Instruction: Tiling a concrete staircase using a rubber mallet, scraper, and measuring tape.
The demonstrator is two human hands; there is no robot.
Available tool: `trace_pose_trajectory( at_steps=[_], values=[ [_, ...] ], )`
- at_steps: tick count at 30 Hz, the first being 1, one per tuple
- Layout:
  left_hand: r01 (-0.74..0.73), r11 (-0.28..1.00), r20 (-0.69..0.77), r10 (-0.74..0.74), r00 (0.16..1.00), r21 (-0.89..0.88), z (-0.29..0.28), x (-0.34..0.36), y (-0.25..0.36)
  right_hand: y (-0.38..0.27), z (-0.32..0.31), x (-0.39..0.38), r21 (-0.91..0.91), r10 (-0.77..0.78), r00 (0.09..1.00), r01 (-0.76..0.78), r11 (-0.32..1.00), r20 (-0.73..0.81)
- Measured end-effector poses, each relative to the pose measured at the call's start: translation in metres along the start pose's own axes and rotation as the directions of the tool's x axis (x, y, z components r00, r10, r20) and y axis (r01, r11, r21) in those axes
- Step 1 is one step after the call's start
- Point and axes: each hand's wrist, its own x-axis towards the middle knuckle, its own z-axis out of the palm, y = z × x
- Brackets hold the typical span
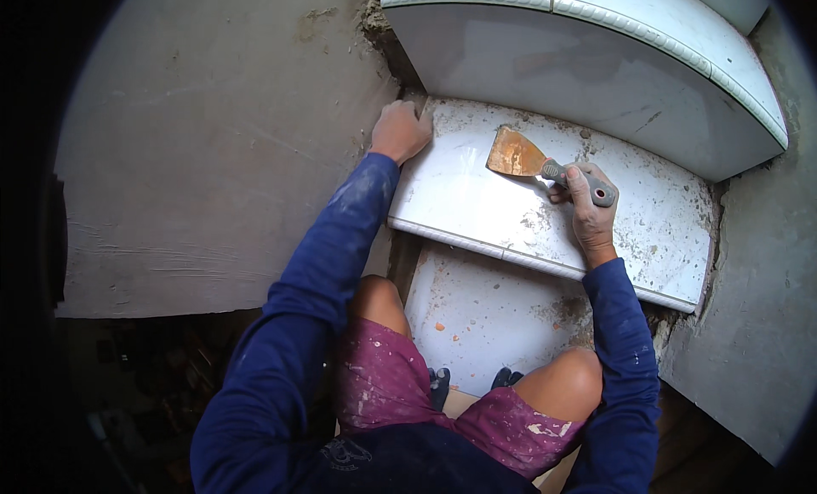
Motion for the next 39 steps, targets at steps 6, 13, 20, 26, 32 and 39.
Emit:
trace_pose_trajectory(
  at_steps=[6, 13, 20, 26, 32, 39],
  values=[
    [-0.255, 0.967, -0.297, 0.236, 0.925, -0.026, 0.023, 0.011, -0.047, -0.003, 0.018, 0.002, 0.067, -0.005, 1.0, 0.003, 0.998, 0.023],
    [0.241, 0.963, 0.38, -0.269, 0.885, 0.121, -0.058, -0.06, 0.023, -0.003, 0.006, 0.0, 0.065, 0.004, 0.998, 0.0, 0.998, -0.065],
    [-0.109, 0.993, -0.015, 0.11, 0.994, 0.049, 0.015, 0.001, -0.038, 0.002, 0.019, 0.005, 0.071, 0.034, 0.999, -0.033, 0.997, -0.009],
    [-0.092, 0.993, -0.003, 0.093, 0.996, 0.073, 0.016, -0.14, -0.028, -0.002, 0.005, 0.0, 0.143, 0.027, 0.998, -0.018, 0.99, -0.059],
    [0.293, 0.949, 0.384, -0.23, 0.894, -0.114, -0.066, -0.225, 0.005, -0.003, 0.007, 0.001, 0.157, 0.009, 1.0, -0.007, 0.988, -0.013],
    [-0.217, 0.974, -0.22, 0.226, 0.949, 0.065, -0.001, -0.144, -0.027, 0.002, 0.011, 0.003, 0.208, 0.047, 0.998, -0.04, 0.977, -0.03]
  ],
)
